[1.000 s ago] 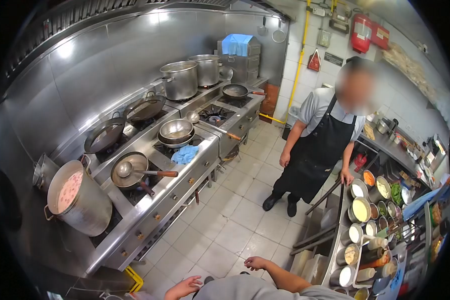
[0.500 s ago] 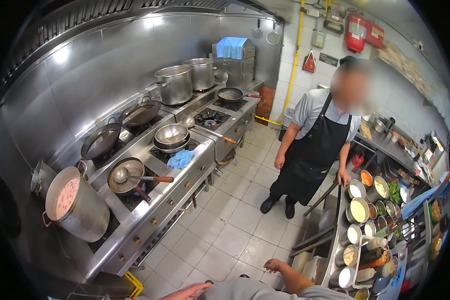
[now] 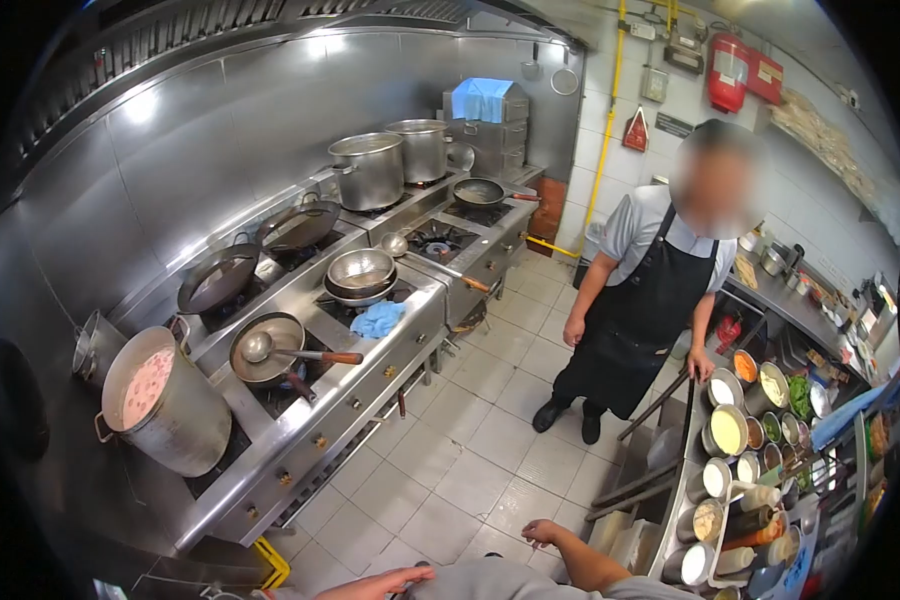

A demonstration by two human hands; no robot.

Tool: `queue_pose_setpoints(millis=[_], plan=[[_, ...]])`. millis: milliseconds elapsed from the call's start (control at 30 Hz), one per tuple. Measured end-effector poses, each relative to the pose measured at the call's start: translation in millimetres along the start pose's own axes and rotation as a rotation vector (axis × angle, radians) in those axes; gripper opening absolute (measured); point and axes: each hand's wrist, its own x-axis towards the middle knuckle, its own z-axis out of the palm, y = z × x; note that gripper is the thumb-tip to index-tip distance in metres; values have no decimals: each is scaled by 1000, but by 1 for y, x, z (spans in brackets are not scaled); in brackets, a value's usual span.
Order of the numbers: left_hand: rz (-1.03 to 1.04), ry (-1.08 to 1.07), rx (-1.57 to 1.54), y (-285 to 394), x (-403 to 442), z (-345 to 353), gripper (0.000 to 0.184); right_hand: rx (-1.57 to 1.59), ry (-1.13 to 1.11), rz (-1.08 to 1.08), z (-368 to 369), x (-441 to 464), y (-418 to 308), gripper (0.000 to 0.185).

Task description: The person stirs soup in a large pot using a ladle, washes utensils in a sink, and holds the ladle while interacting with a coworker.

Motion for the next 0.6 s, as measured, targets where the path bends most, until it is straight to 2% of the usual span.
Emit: queue_pose_setpoints(millis=[67,100,167,200,267,300,367,500,567,600], plan=[[2,28,249,-3,-2,-1,68,-1,-2,9,-1,-3,-2,32],[2,38,245,-2,-5,0,68,-1,2,24,-2,-5,-2,32],[39,-32,-32,5,-14,-1,70,-31,-32,48,-2,3,5,34],[42,-18,-36,8,-17,-3,70,-53,-57,72,-1,6,4,37],[89,-156,-24,13,-21,-5,74,-48,-58,70,-1,8,5,36],[93,-141,-27,9,-22,-2,74,-26,-53,72,1,7,4,36],[121,32,93,-1,-16,1,65,12,-22,38,6,6,1,32],[25,-14,270,5,3,-7,58,13,-24,-11,8,9,-1,31],[69,-4,-19,-34,8,-25,59,6,-19,-33,7,11,-2,31],[68,-4,-19,-56,15,-37,59,14,-21,-32,8,12,-2,32]])
